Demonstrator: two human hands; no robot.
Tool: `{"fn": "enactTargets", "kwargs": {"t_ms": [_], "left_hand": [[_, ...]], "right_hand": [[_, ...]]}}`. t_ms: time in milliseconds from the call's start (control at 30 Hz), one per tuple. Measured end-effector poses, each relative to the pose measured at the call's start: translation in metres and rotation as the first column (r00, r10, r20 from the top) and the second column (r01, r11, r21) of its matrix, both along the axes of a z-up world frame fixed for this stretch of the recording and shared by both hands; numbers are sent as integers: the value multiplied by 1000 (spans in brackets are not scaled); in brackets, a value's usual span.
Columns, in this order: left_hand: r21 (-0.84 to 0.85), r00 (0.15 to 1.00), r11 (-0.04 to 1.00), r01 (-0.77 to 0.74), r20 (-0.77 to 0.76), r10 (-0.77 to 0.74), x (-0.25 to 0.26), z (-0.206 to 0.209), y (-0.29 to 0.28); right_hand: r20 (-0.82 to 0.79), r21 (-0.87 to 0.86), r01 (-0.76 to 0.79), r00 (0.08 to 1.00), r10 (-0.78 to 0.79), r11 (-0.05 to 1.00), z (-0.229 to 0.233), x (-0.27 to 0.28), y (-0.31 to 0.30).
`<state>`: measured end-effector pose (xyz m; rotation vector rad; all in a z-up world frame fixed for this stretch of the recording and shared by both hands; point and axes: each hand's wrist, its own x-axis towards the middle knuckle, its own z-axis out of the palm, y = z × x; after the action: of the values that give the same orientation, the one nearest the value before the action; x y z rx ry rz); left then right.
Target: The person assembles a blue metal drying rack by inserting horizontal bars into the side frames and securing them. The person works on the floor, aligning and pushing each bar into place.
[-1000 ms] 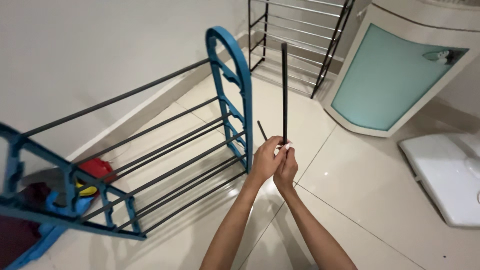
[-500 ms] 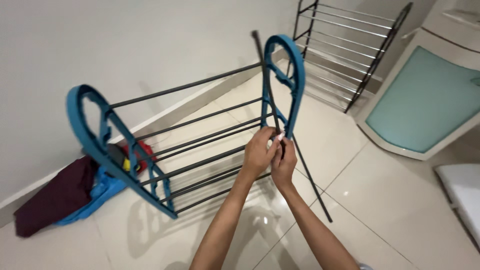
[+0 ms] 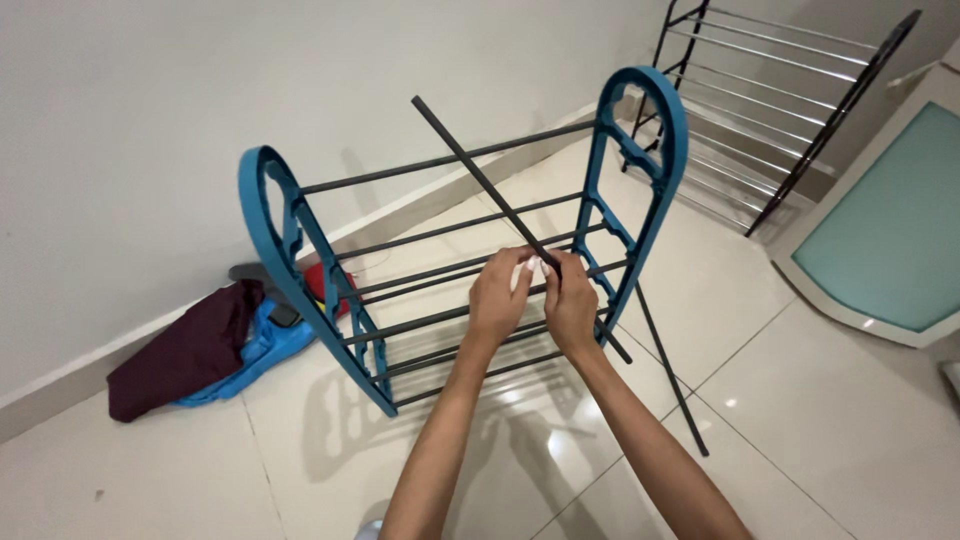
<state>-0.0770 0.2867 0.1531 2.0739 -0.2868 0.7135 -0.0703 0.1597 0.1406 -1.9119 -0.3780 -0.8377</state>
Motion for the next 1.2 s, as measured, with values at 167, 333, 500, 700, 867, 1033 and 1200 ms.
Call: {"fn": "enactTargets", "kwargs": {"t_ms": [167, 333, 500, 700, 867, 1033, 1200], "left_hand": [[242, 952, 926, -290, -21, 304, 28, -36, 41], [421, 771, 747, -514, -156, 618, 51, -66, 48], [421, 751, 793, -441, -310, 583, 57, -65, 52], [345, 832, 830, -438, -196, 520, 57, -67, 64], [352, 848, 860, -370, -250, 467, 59, -67, 67], [315, 863, 895, -314, -298, 408, 55, -60, 66], [307, 912, 916, -257, -238, 335, 49, -52, 59]], "right_hand": [[20, -73, -24, 999, 25, 997, 5, 0, 4], [-146, -216, 37, 987, -69, 976, -5, 6, -10], [-89, -268, -14, 996, -11, 963, -5, 12, -17], [-47, -350, -25, 999, 9, 936, 21, 3, -13], [-124, -448, 10, 990, -73, 894, 45, 2, -10], [-78, -530, -51, 997, 11, 847, 61, 14, -6], [35, -623, -20, 998, 53, 782, 83, 26, 5]]}}
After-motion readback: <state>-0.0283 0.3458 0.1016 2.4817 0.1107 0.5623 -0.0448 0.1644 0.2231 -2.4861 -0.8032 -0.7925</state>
